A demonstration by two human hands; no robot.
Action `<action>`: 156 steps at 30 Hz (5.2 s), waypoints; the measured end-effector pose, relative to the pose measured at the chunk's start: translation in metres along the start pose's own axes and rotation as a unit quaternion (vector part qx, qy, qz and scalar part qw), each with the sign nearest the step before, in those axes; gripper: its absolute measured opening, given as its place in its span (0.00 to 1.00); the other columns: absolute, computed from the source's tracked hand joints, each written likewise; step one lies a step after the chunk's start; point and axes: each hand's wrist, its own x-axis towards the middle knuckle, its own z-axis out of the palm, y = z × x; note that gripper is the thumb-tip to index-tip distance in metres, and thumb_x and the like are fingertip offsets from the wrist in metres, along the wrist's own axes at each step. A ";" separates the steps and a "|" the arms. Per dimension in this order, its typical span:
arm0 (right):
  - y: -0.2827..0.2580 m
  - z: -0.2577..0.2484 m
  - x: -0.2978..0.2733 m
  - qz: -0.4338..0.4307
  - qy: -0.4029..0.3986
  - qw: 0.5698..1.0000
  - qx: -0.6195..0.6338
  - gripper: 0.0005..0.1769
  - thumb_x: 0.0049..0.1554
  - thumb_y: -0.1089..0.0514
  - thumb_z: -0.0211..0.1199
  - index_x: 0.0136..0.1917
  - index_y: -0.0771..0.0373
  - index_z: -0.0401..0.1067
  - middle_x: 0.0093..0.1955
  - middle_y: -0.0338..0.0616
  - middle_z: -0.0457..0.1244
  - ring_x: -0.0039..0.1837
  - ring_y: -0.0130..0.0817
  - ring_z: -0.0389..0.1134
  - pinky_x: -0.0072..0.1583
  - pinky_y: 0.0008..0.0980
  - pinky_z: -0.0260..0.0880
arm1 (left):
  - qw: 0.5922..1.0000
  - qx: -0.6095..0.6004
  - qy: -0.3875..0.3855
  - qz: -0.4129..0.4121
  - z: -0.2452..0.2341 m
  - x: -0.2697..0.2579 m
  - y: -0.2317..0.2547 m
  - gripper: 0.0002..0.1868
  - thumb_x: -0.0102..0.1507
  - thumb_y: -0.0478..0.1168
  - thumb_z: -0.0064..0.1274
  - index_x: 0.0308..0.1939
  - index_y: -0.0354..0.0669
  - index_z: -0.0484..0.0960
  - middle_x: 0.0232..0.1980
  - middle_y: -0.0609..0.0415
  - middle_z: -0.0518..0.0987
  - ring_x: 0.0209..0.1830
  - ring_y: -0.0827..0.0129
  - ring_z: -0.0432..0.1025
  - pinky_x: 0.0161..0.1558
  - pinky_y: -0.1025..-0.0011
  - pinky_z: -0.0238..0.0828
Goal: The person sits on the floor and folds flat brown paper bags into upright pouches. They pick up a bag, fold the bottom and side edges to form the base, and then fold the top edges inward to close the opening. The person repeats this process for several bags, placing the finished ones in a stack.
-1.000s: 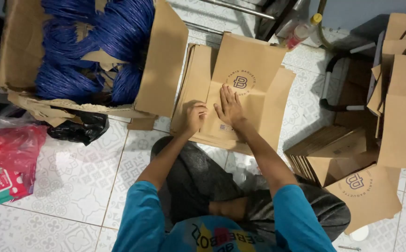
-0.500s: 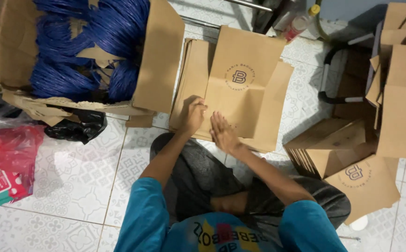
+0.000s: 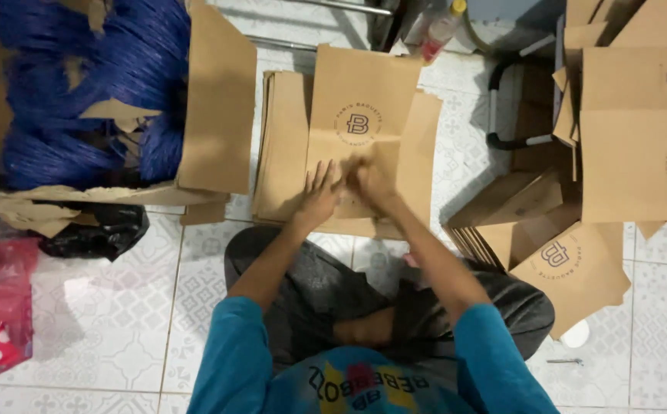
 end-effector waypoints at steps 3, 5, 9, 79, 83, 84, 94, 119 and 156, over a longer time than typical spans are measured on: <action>0.066 -0.011 0.046 -0.056 0.036 0.998 -0.020 0.15 0.52 0.40 0.69 0.54 0.31 0.79 0.64 0.22 0.61 0.67 0.35 0.64 0.62 0.41 0.69 | 0.999 -0.026 0.016 -0.010 -0.016 0.001 0.002 0.32 0.69 0.52 0.45 0.77 0.57 0.61 0.82 0.41 0.52 0.81 0.42 0.49 0.74 0.41 0.49; 0.072 -0.043 0.048 -0.053 0.054 0.996 0.036 0.11 0.57 0.41 0.66 0.53 0.37 0.80 0.56 0.29 0.63 0.61 0.40 0.67 0.58 0.41 0.71 | 0.999 -0.029 -0.019 -0.024 -0.025 0.004 0.010 0.36 0.66 0.61 0.45 0.77 0.58 0.60 0.82 0.40 0.51 0.82 0.40 0.46 0.74 0.38 0.46; 0.079 -0.058 0.052 -0.057 0.088 0.984 0.141 0.12 0.61 0.41 0.65 0.53 0.44 0.81 0.45 0.38 0.65 0.53 0.45 0.70 0.53 0.40 0.73 | 0.990 0.033 -0.116 -0.072 -0.040 0.012 0.031 0.39 0.63 0.69 0.44 0.78 0.79 0.54 0.82 0.34 0.46 0.82 0.32 0.36 0.70 0.26 0.38; 0.002 -0.039 -0.107 0.232 0.136 0.961 0.070 0.41 0.47 0.58 0.77 0.72 0.58 0.68 0.70 0.60 0.59 0.70 0.60 0.61 0.71 0.46 0.64 | 0.830 -0.437 0.220 -0.269 0.026 -0.038 0.003 0.25 0.66 0.40 0.56 0.67 0.43 0.74 0.46 0.35 0.84 0.49 0.46 0.80 0.45 0.51 0.77; -0.070 -0.037 -0.081 0.052 0.102 0.988 0.105 0.29 0.65 0.53 0.53 0.77 0.62 0.61 0.76 0.62 0.56 0.79 0.60 0.51 0.79 0.55 0.45 | 0.882 -0.388 0.236 -0.127 0.002 -0.044 0.006 0.25 0.69 0.34 0.46 0.71 0.36 0.66 0.52 0.26 0.79 0.51 0.35 0.76 0.47 0.46 0.75; -0.100 -0.049 -0.077 0.036 0.053 0.979 0.196 0.30 0.70 0.48 0.44 0.81 0.60 0.55 0.81 0.58 0.51 0.82 0.58 0.45 0.79 0.56 0.43 | 0.905 -0.357 0.197 -0.121 -0.006 -0.044 0.007 0.23 0.71 0.36 0.42 0.71 0.40 0.67 0.51 0.29 0.80 0.51 0.37 0.77 0.47 0.45 0.75; -0.025 -0.038 -0.102 0.104 -0.085 0.985 0.109 0.38 0.69 0.36 0.30 0.86 0.53 0.37 0.87 0.48 0.37 0.86 0.47 0.35 0.82 0.44 0.31 | 0.946 -0.234 0.189 -0.122 0.016 -0.031 0.002 0.09 0.68 0.36 0.47 0.52 0.44 0.73 0.40 0.45 0.83 0.39 0.53 0.81 0.34 0.60 0.79; -0.060 -0.066 -0.145 0.232 -0.009 0.972 0.032 0.45 0.66 0.32 0.39 0.83 0.67 0.45 0.84 0.66 0.40 0.84 0.63 0.40 0.79 0.54 0.44 | 0.938 -0.320 0.064 -0.119 0.038 -0.042 -0.012 0.35 0.67 0.39 0.52 0.76 0.37 0.56 0.56 0.24 0.76 0.54 0.33 0.75 0.51 0.44 0.76; -0.008 -0.033 -0.040 0.039 0.073 0.996 0.015 0.36 0.68 0.43 0.45 0.81 0.66 0.51 0.83 0.54 0.47 0.83 0.52 0.46 0.79 0.47 0.45 | 0.911 -0.374 -0.101 -0.139 -0.019 -0.069 0.040 0.34 0.68 0.38 0.48 0.78 0.39 0.57 0.55 0.23 0.77 0.54 0.35 0.76 0.46 0.50 0.78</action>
